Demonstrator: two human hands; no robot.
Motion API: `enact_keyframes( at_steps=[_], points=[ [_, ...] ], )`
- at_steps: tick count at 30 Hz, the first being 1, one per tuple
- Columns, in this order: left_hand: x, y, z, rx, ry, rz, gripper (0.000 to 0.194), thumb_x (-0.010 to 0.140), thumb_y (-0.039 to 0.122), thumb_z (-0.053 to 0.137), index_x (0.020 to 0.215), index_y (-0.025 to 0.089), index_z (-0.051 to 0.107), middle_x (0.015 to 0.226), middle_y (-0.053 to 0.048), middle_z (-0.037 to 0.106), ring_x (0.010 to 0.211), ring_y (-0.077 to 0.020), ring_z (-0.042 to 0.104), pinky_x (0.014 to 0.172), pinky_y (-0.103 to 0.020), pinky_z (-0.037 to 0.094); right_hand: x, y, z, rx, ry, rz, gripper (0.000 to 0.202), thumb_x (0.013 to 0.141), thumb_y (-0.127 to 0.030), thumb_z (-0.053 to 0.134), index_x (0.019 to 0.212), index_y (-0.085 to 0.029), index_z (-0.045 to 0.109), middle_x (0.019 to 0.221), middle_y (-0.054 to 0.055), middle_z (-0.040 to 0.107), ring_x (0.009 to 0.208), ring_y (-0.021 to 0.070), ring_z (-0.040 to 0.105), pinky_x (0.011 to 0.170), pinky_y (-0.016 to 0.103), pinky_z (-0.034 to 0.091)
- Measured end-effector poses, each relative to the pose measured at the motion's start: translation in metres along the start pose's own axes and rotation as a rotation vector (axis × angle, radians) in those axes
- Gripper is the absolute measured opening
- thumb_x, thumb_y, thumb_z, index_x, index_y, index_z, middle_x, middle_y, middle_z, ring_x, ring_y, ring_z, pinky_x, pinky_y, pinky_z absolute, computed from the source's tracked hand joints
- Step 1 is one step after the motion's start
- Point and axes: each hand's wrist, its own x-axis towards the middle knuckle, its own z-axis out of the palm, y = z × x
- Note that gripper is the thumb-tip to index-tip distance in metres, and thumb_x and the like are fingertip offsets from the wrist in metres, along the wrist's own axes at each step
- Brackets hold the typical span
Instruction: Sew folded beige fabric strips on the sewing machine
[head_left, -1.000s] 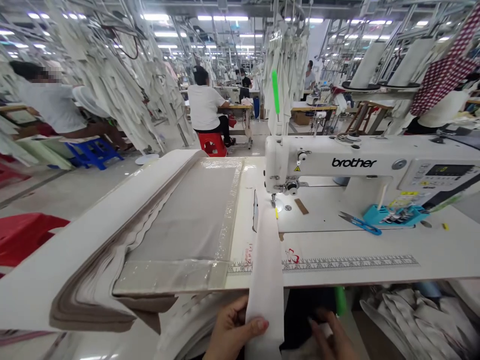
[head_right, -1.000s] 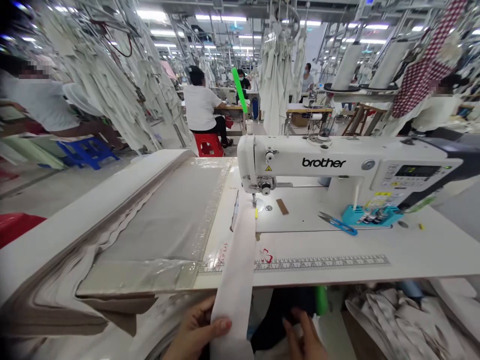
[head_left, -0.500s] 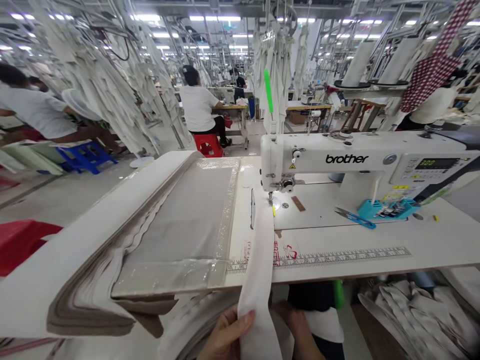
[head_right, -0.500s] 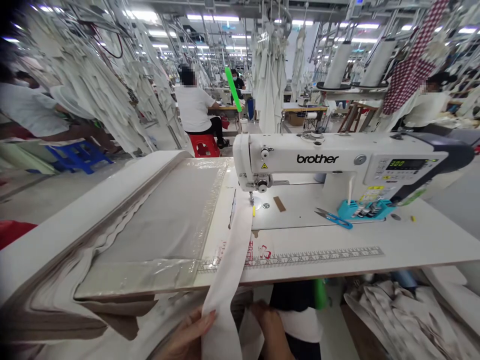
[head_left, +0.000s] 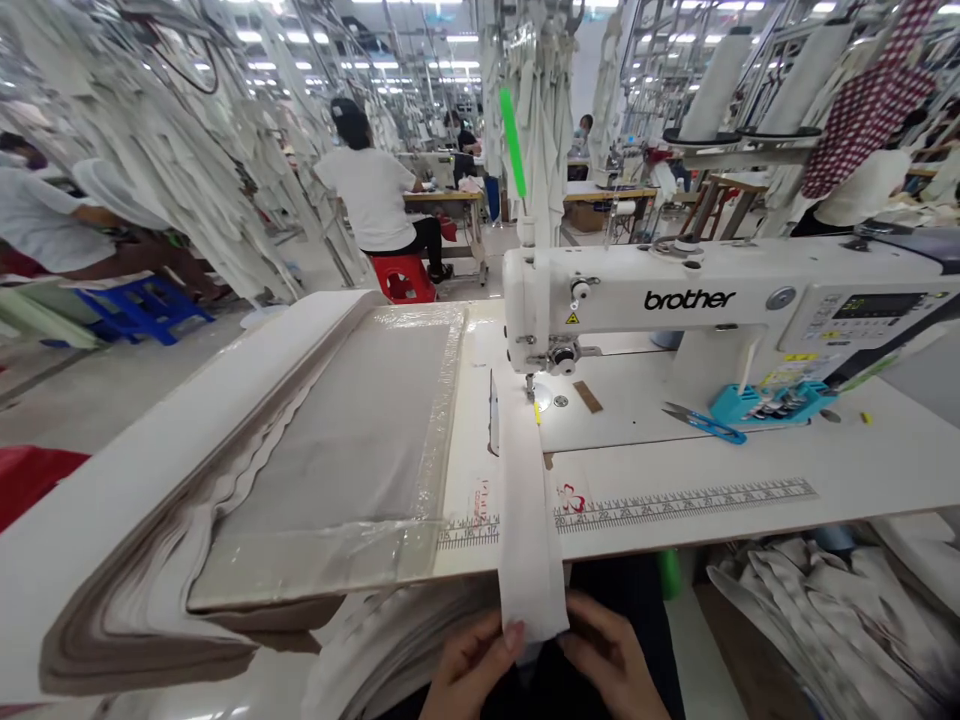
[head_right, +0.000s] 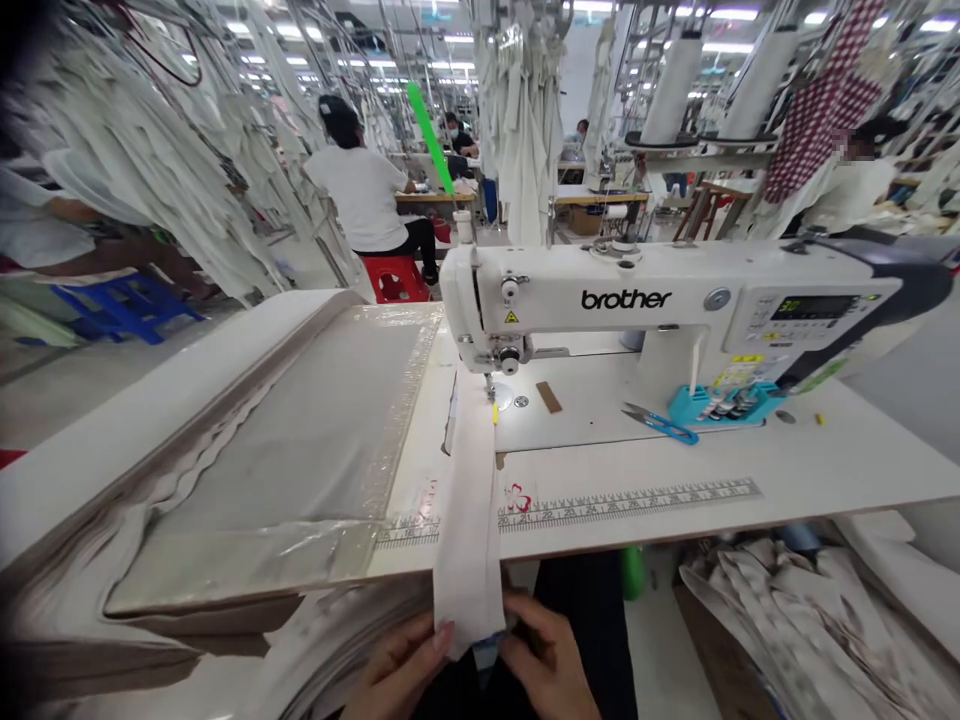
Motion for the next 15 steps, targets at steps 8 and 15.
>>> enact_keyframes(
  at_steps=[8, 15],
  points=[
    [0.004, 0.017, -0.006, 0.251, -0.158, 0.017, 0.051, 0.069, 0.064, 0.074, 0.090, 0.018, 0.081, 0.083, -0.008, 0.075, 0.081, -0.0239, 0.066, 0.079, -0.029, 0.052, -0.022, -0.013, 0.053, 0.309, 0.647, -0.093, 0.038, 0.086, -0.032, 0.069, 0.119, -0.032, 0.051, 0.117, 0.005, 0.065, 0.081, 0.0139, 0.067, 0.075, 0.026, 0.054],
    [0.005, 0.016, -0.005, 0.322, -0.120, 0.093, 0.048, 0.073, 0.064, 0.070, 0.080, 0.018, 0.081, 0.072, -0.006, 0.073, 0.073, -0.0234, 0.065, 0.078, -0.031, 0.053, 0.002, -0.028, 0.037, 0.156, 0.405, -0.118, 0.004, 0.081, -0.028, 0.070, 0.082, -0.025, 0.068, 0.075, -0.003, 0.065, 0.070, 0.0124, 0.060, 0.066, 0.019, 0.048]
  ],
)
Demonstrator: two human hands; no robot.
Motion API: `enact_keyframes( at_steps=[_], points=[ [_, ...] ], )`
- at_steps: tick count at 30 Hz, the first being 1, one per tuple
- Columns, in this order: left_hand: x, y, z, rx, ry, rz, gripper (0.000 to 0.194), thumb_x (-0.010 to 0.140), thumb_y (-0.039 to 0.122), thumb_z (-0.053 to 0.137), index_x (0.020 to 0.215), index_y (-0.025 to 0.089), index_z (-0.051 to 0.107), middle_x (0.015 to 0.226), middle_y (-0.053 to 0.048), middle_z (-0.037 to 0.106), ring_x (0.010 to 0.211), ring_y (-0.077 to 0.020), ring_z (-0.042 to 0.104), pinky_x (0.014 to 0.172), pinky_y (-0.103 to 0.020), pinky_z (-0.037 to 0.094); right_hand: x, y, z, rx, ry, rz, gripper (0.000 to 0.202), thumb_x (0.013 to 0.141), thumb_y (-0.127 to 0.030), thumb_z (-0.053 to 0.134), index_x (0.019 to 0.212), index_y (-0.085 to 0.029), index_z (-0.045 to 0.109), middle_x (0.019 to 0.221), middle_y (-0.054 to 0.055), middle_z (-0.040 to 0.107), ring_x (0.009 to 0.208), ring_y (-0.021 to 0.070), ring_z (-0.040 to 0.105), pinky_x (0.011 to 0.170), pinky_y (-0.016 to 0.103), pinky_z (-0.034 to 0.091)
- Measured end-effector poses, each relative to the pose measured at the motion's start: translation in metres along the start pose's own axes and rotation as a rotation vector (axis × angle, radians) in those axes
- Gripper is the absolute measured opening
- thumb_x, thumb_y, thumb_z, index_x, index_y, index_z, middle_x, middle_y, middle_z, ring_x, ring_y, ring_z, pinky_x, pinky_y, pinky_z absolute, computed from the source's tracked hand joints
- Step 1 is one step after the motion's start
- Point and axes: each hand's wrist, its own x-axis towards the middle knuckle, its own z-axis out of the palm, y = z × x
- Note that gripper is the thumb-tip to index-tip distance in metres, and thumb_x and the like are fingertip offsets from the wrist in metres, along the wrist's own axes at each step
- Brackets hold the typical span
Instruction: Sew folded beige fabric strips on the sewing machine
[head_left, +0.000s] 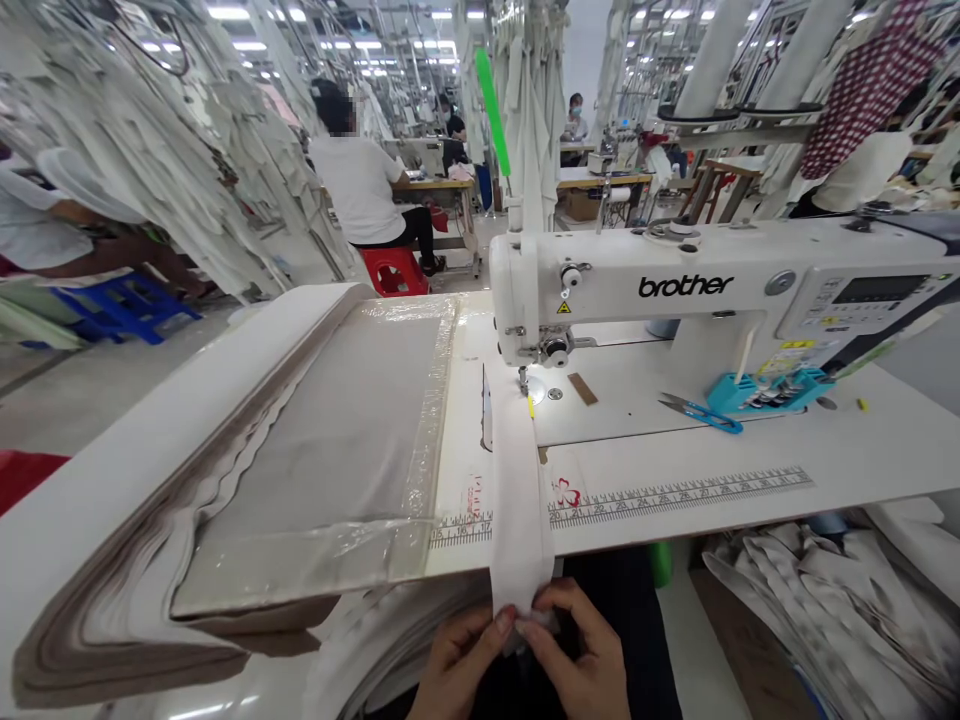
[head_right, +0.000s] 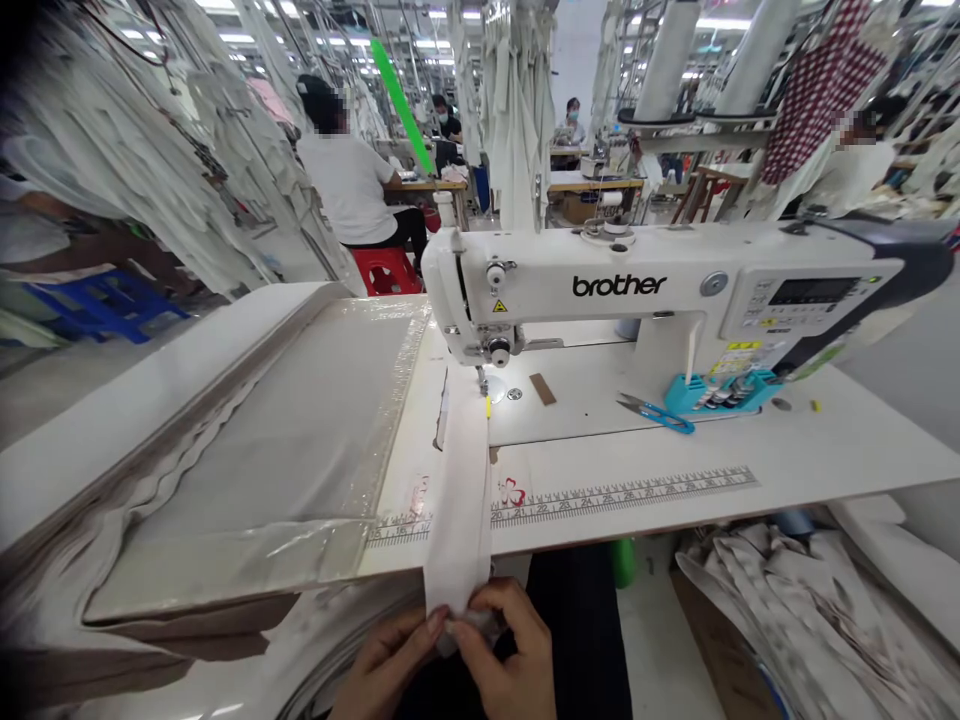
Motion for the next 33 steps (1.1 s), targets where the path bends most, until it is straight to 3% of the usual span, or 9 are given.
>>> enact_keyframes(
  at_steps=[4, 9, 14, 18, 20, 25, 29, 33],
  points=[
    [-0.001, 0.012, -0.001, 0.041, -0.029, 0.024, 0.047, 0.076, 0.062, 0.067, 0.082, 0.018, 0.081, 0.071, -0.006, 0.074, 0.072, -0.0248, 0.066, 0.082, -0.034, 0.054, 0.014, -0.004, -0.004, 0.016, -0.026, 0.057, 0.011, 0.080, -0.033, 0.071, 0.082, -0.023, 0.067, 0.072, -0.002, 0.064, 0.063, 0.0119, 0.055, 0.059, 0.019, 0.046],
    [-0.005, 0.015, 0.002, -0.025, 0.003, 0.020, 0.041, 0.071, 0.061, 0.073, 0.080, 0.022, 0.082, 0.077, -0.007, 0.076, 0.078, -0.0286, 0.068, 0.087, -0.038, 0.053, 0.003, 0.001, -0.003, 0.040, 0.026, 0.167, 0.017, 0.087, -0.039, 0.065, 0.085, -0.021, 0.064, 0.075, 0.000, 0.061, 0.065, 0.0128, 0.054, 0.059, 0.021, 0.045],
    [-0.007, 0.012, 0.002, -0.108, -0.032, -0.036, 0.040, 0.063, 0.056, 0.081, 0.081, 0.020, 0.082, 0.077, -0.007, 0.076, 0.078, -0.0263, 0.067, 0.080, -0.032, 0.051, 0.000, 0.001, 0.000, 0.081, -0.067, 0.174, 0.026, 0.082, -0.047, 0.068, 0.079, -0.022, 0.066, 0.079, 0.001, 0.062, 0.069, 0.0145, 0.056, 0.061, 0.023, 0.045],
    [-0.007, 0.008, -0.003, 0.030, -0.010, -0.013, 0.036, 0.068, 0.054, 0.079, 0.077, 0.020, 0.081, 0.068, -0.004, 0.071, 0.070, -0.0226, 0.062, 0.069, -0.028, 0.049, 0.014, -0.008, 0.001, 0.047, -0.142, 0.140, 0.030, 0.079, -0.043, 0.070, 0.063, -0.020, 0.060, 0.066, -0.002, 0.054, 0.062, 0.0124, 0.051, 0.058, 0.023, 0.040],
    [-0.006, 0.004, -0.005, 0.085, -0.034, 0.025, 0.035, 0.072, 0.053, 0.076, 0.072, 0.018, 0.080, 0.067, -0.005, 0.069, 0.068, -0.0227, 0.061, 0.066, -0.028, 0.048, 0.019, -0.012, 0.001, 0.008, -0.144, 0.143, 0.027, 0.081, -0.039, 0.068, 0.065, -0.019, 0.062, 0.065, -0.002, 0.054, 0.061, 0.0119, 0.050, 0.057, 0.023, 0.039],
    [-0.004, 0.000, -0.002, 0.195, -0.064, 0.093, 0.032, 0.081, 0.047, 0.069, 0.077, 0.018, 0.080, 0.075, -0.006, 0.073, 0.078, -0.0262, 0.065, 0.075, -0.030, 0.051, 0.024, -0.018, 0.006, -0.079, -0.180, 0.193, 0.020, 0.080, -0.034, 0.069, 0.069, -0.018, 0.071, 0.074, 0.003, 0.064, 0.075, 0.0177, 0.059, 0.067, 0.025, 0.043],
    [-0.005, 0.019, -0.012, 0.430, -0.125, 0.187, 0.021, 0.083, 0.037, 0.069, 0.093, 0.023, 0.080, 0.089, -0.008, 0.076, 0.090, -0.0299, 0.068, 0.086, -0.034, 0.053, 0.021, -0.028, 0.009, -0.059, -0.180, 0.192, 0.031, 0.085, -0.040, 0.062, 0.064, -0.018, 0.069, 0.072, 0.003, 0.064, 0.073, 0.0184, 0.059, 0.066, 0.025, 0.044],
    [-0.014, 0.067, -0.040, 0.793, -0.318, 0.412, 0.029, 0.081, 0.027, 0.072, 0.109, 0.032, 0.075, 0.096, -0.007, 0.077, 0.086, -0.0270, 0.072, 0.078, -0.030, 0.056, 0.015, -0.031, 0.009, -0.046, -0.154, 0.247, 0.039, 0.087, -0.047, 0.058, 0.060, -0.018, 0.060, 0.064, 0.001, 0.052, 0.063, 0.0143, 0.047, 0.060, 0.025, 0.037]
  ],
)
